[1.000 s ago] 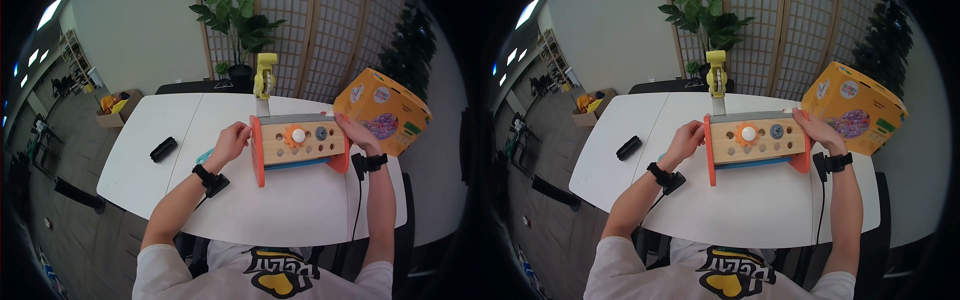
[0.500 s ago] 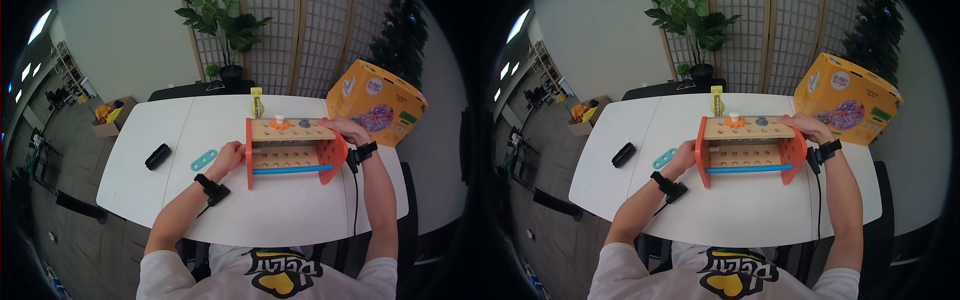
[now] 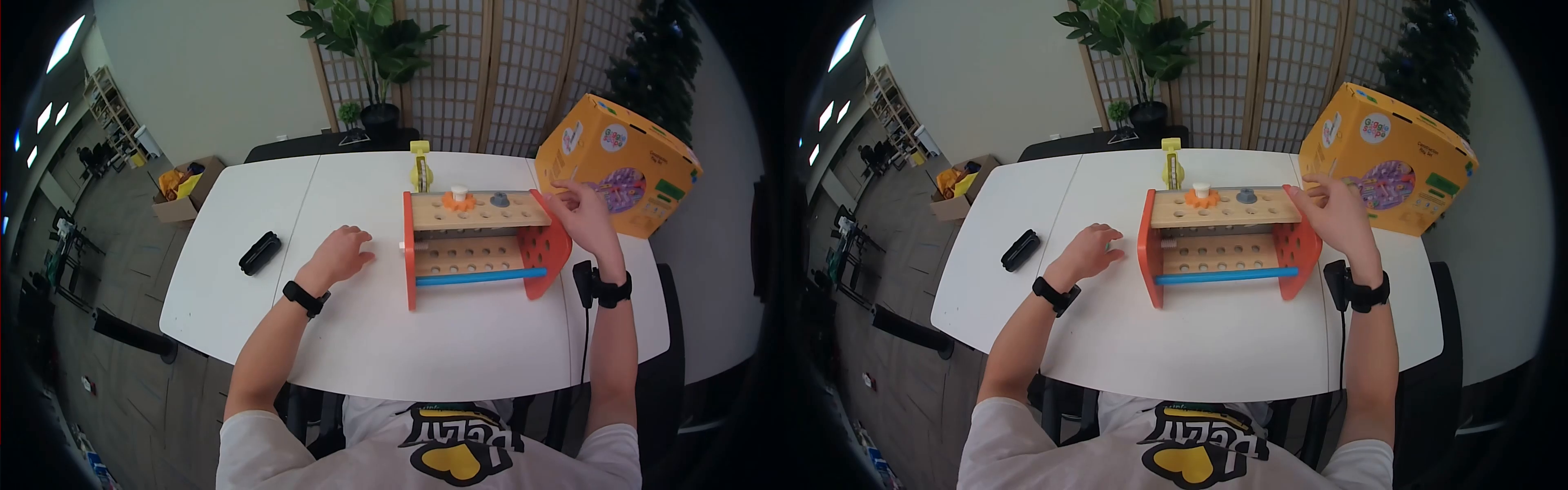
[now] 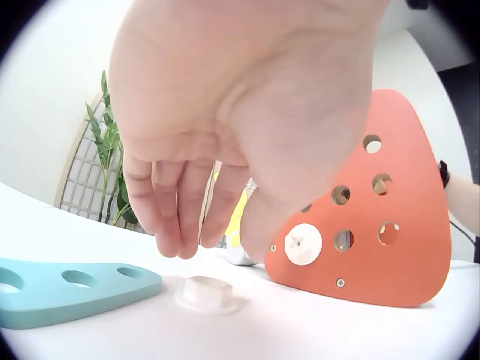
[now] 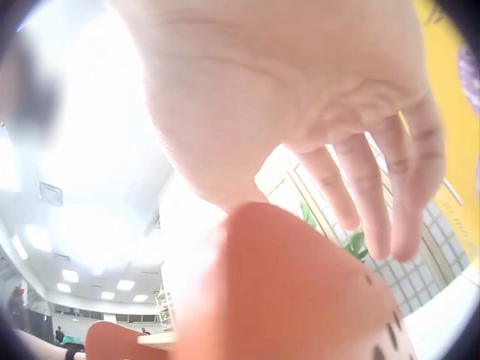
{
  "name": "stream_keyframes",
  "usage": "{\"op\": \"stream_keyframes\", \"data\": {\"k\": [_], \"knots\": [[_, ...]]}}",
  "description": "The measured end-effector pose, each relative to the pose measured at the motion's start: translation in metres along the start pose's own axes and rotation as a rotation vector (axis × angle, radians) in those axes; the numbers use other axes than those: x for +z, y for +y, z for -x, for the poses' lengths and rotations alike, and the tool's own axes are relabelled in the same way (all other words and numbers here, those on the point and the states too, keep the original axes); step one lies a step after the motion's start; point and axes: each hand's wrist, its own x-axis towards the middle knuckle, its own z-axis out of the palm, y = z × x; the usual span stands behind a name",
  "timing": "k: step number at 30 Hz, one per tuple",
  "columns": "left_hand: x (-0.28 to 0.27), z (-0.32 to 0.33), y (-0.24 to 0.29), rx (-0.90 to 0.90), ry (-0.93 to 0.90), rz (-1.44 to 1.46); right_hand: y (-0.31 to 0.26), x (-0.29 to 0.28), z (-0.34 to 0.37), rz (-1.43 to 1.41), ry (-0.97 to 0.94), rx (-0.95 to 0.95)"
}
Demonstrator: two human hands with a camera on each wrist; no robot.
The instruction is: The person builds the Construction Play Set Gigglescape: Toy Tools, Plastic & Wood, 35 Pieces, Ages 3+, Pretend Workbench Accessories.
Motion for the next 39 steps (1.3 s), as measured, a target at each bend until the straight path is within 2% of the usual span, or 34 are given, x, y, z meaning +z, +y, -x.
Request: {"op": "stream_keyframes", "data": {"k": [3, 6, 9, 10, 12, 16, 19, 21, 26, 29, 32, 35, 38, 39], "knots": [[0.014, 0.001, -0.010, 0.022, -0.123, -0.047, -0.021, -0.001, 0.026, 0.013, 0.134, -0.266], [0.015, 0.002, -0.008, 0.063, -0.038, 0.045, -0.039, 0.002, 0.044, -0.108, 0.126, -0.396], [-0.013, 0.008, 0.020, 0.085, 0.152, 0.349, -0.064, 0.004, 0.061, -0.294, -0.059, -0.346], [-0.025, 0.009, 0.029, 0.088, 0.202, 0.421, -0.070, 0.010, 0.064, -0.327, -0.063, -0.428], [-0.048, 0.013, 0.046, 0.092, 0.301, 0.567, -0.081, 0.020, 0.066, -0.365, -0.158, -0.474], [-0.068, 0.021, 0.084, 0.223, 0.512, 0.899, -0.102, 0.050, 0.066, -0.539, -0.307, -0.515], [-0.079, 0.033, 0.107, 0.368, 0.557, 0.591, -0.121, 0.071, 0.069, -0.996, -0.417, -0.373], [-0.071, 0.032, 0.113, 0.446, 0.669, 0.450, -0.120, 0.081, 0.065, -1.104, -0.416, -0.371], [-0.055, 0.024, 0.115, 0.527, 0.727, 0.322, -0.111, 0.089, 0.056, -1.220, -0.436, -0.235], [-0.053, 0.024, 0.115, 0.558, 0.699, 0.263, -0.101, 0.095, 0.054, -1.212, -0.409, -0.212], [-0.062, 0.031, 0.118, 0.503, 0.631, 0.433, -0.088, 0.100, 0.056, -1.076, -0.437, -0.165], [-0.058, 0.025, 0.091, 0.259, 0.654, 0.515, -0.072, 0.111, 0.054, -0.540, -0.472, -0.315], [-0.032, 0.002, 0.056, -0.002, 0.455, 0.595, -0.063, 0.126, 0.045, -0.299, -0.457, -0.354], [-0.020, -0.003, 0.050, -0.032, 0.366, 0.572, -0.063, 0.129, 0.040, -0.226, -0.454, -0.353]]}}
